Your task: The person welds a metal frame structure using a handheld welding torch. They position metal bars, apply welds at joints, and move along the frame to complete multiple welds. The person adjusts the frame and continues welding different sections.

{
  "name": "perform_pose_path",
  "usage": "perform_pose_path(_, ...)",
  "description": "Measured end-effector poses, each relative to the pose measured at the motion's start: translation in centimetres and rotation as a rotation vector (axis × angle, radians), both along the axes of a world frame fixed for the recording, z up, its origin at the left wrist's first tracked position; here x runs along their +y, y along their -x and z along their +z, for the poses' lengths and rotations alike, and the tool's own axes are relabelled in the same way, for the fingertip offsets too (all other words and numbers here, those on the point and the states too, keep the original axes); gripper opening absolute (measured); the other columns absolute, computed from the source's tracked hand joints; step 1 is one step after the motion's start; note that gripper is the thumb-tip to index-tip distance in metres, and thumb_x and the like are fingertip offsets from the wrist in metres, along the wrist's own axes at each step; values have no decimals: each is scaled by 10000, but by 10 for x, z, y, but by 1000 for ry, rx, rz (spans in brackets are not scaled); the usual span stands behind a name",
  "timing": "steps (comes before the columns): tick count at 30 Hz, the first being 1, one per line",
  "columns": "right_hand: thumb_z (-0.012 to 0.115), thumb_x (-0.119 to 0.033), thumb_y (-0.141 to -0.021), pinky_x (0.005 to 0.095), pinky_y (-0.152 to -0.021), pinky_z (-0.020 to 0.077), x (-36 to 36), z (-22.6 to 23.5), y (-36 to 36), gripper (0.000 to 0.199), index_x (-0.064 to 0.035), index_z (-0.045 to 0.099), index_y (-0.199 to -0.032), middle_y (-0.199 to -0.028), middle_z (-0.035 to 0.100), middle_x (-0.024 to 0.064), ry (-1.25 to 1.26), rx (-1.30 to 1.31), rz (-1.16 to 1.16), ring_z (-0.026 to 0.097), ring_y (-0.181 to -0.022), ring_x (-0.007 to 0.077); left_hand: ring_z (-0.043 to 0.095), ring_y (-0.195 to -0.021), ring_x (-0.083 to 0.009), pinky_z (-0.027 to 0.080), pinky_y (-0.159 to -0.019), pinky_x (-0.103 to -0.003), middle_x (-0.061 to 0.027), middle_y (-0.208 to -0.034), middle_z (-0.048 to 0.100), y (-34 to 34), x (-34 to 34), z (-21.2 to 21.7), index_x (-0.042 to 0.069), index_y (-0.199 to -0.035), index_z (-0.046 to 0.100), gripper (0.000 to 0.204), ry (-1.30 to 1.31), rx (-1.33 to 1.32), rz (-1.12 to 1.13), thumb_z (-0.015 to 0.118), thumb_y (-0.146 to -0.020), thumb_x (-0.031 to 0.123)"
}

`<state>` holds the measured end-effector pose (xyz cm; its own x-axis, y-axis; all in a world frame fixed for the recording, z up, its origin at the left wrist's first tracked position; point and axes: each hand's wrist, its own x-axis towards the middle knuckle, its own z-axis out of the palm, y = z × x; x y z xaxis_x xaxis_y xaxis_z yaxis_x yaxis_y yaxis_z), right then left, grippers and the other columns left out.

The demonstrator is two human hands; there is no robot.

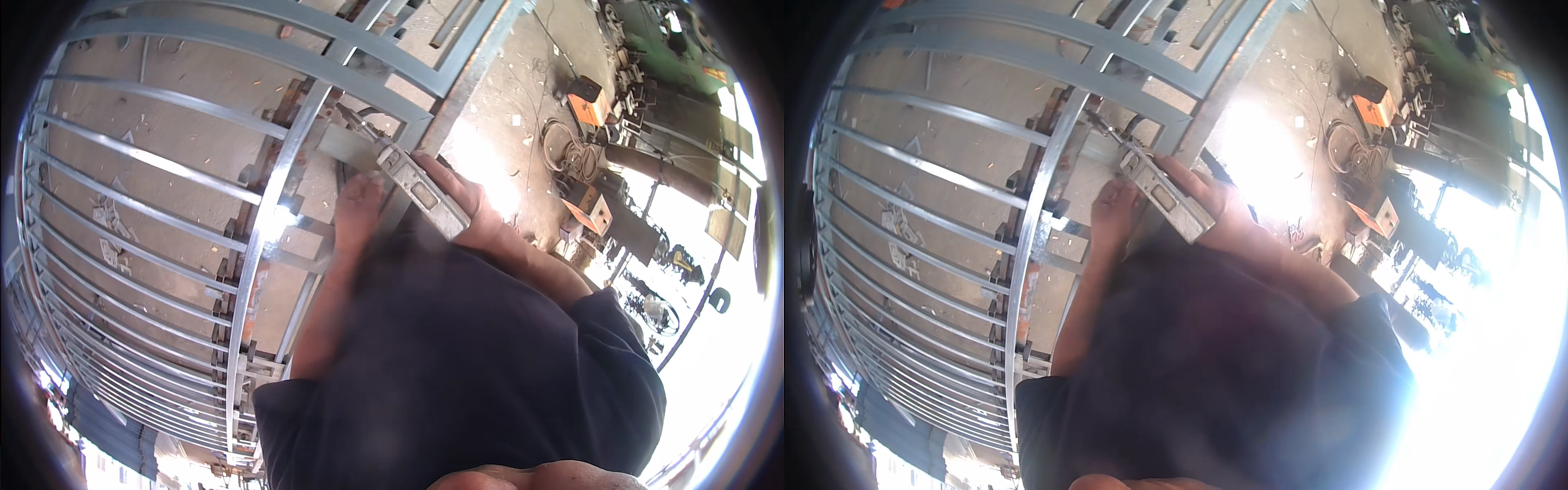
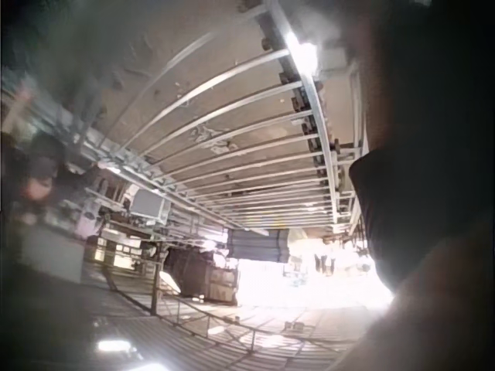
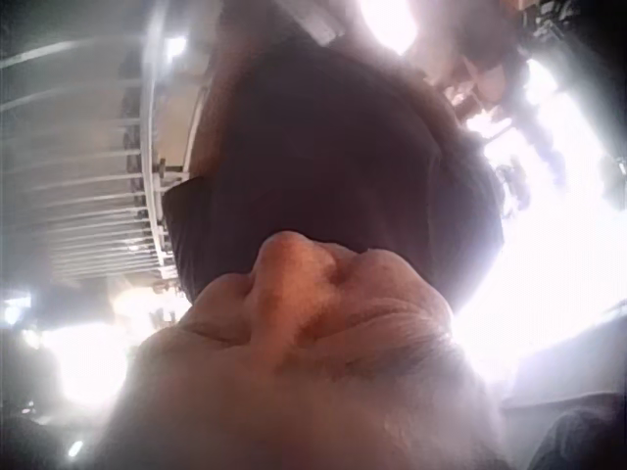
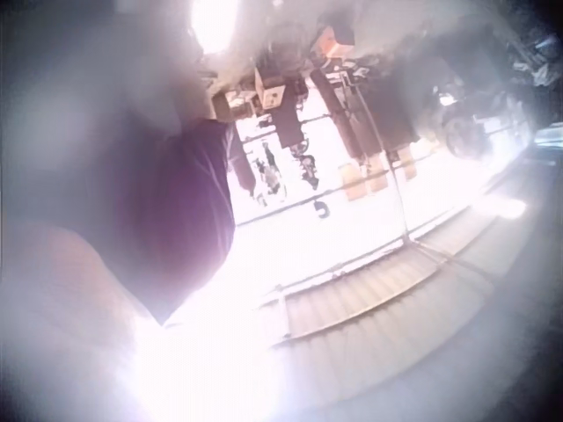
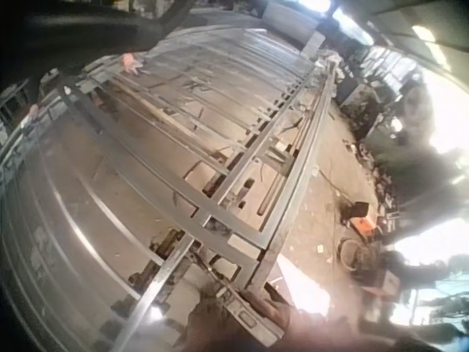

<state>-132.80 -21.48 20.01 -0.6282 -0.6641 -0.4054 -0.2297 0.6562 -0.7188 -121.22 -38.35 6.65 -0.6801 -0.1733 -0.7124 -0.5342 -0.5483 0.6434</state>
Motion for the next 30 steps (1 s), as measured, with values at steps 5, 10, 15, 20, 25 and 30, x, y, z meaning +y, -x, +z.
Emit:
perform_pose_path(5,775,-23,-916,340,-939,580,49,-10,4,760,19,432,-1592,-1271,738,174,305,335,-146,748,-1120,249,716,-1162,-320,564,-975,-407,-237,-1257,725,61,17,4,-74,-1336,644,473,481,97,-106,657,-1057,308)
perform_pose_path(10,797,-89,-899,344,-873,606,89,7,28,834,-43,391,-1627,-1153,762,137,165,409,-327,774,-1008,222,684,-1224,-442,526,-1024,-461,-285,-1298,714,119,24,-21,-83,-1405,609,684,887,-79,-402,591,-1067,512)
perform_pose_path(15,791,-100,-903,363,-859,612,117,-1,49,835,-52,386,-1632,-1094,765,125,159,363,-408,780,-977,222,649,-1255,-437,491,-1038,-472,-274,-1335,697,136,20,-19,-62,-1391,637,690,590,-241,-487,553,-1083,550)
perform_pose_path(20,794,-79,-903,349,-922,590,137,-6,72,789,-73,441,-1609,-1208,762,161,165,232,-401,773,-1073,259,623,-1279,-373,456,-1074,-438,-253,-1359,683,138,34,-1,-78,-1400,630,716,432,-302,-293,567,-1085,561)
perform_pose_path(25,774,6,-910,342,-1032,535,157,-22,106,745,-43,469,-1588,-1346,717,166,358,169,-272,712,-1226,248,606,-1307,-341,450,-1089,-427,-237,-1402,666,134,35,-2,-76,-1430,613,729,375,-315,-208,598,-1073,559)
perform_pose_path(30,748,35,-927,319,-1087,490,176,-35,132,736,-2,447,-1598,-1407,692,147,415,15,-215,662,-1280,183,603,-1325,-337,444,-1111,-419,-237,-1420,661,144,41,18,-67,-1454,599,722,404,-365,-184,610,-1071,546)
